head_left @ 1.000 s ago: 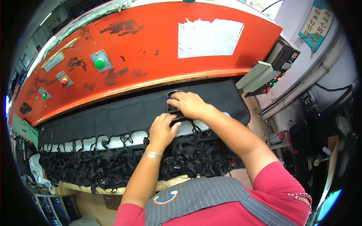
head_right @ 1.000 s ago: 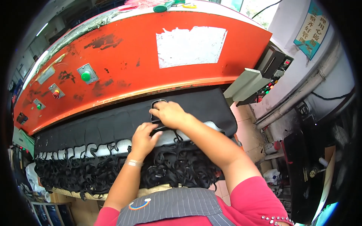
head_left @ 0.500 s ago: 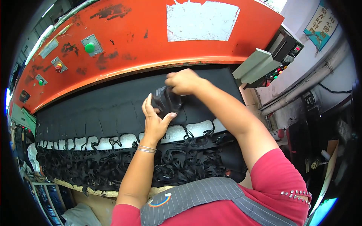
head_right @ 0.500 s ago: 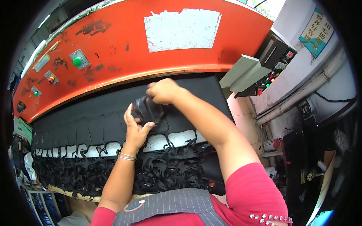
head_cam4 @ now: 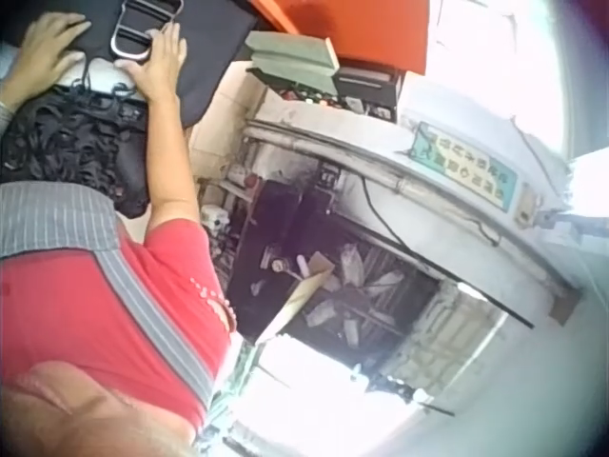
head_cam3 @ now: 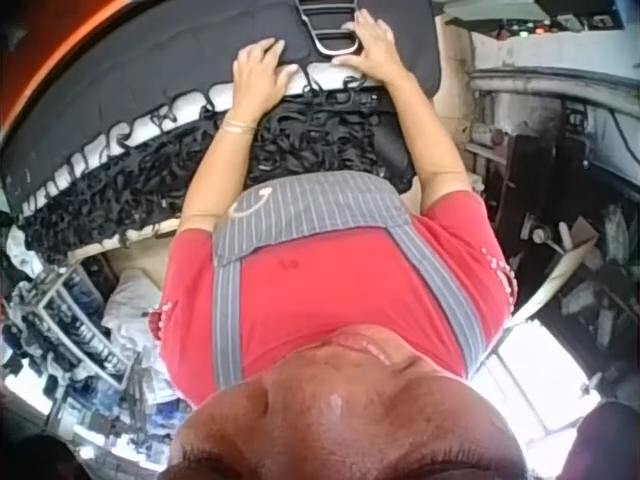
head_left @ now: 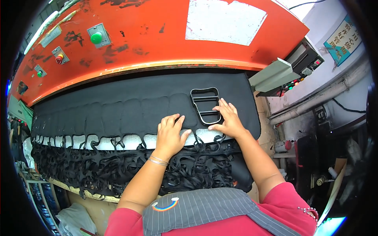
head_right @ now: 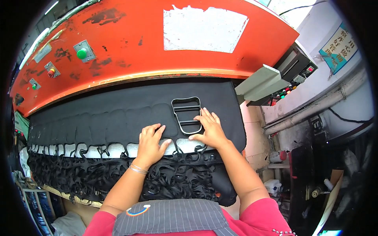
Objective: Using a hydraulic press and metal dies to cut out shoe upper components from sheets of material.
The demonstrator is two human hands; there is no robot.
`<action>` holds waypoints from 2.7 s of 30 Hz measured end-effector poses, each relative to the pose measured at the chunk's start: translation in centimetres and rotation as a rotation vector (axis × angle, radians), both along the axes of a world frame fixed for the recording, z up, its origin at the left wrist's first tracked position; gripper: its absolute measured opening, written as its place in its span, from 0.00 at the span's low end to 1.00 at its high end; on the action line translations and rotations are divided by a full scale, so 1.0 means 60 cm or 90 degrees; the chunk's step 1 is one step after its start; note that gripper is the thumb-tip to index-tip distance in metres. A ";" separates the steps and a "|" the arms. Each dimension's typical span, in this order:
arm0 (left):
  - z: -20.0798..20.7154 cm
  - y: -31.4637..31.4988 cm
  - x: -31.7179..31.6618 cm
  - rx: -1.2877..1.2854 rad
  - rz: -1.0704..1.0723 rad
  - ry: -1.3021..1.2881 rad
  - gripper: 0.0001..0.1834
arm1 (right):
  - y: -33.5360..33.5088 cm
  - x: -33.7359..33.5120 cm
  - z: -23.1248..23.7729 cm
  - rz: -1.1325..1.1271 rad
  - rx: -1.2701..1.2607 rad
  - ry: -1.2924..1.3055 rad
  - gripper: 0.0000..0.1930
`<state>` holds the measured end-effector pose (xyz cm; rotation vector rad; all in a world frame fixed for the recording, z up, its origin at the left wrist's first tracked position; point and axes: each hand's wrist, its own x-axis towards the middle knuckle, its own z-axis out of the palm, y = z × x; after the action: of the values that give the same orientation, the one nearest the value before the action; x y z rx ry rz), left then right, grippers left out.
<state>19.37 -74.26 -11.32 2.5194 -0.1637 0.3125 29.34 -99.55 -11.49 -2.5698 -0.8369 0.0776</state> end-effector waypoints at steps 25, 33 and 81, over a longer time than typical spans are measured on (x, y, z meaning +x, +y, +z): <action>0.230 0.699 -0.111 -0.294 0.703 -0.435 0.53 | 0.433 -0.129 0.321 0.266 0.402 -0.256 0.26; 0.282 0.712 -0.243 -0.349 0.425 -0.216 0.41 | 0.476 -0.152 0.304 0.139 0.367 -0.272 0.17; -0.020 -0.111 0.107 -0.212 -0.100 0.001 0.04 | 0.159 0.223 0.079 0.628 -0.249 0.023 0.33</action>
<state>25.78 -80.91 -12.53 2.1630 -0.2838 0.2516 42.73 -90.03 -6.74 -2.1842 -2.1532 0.6212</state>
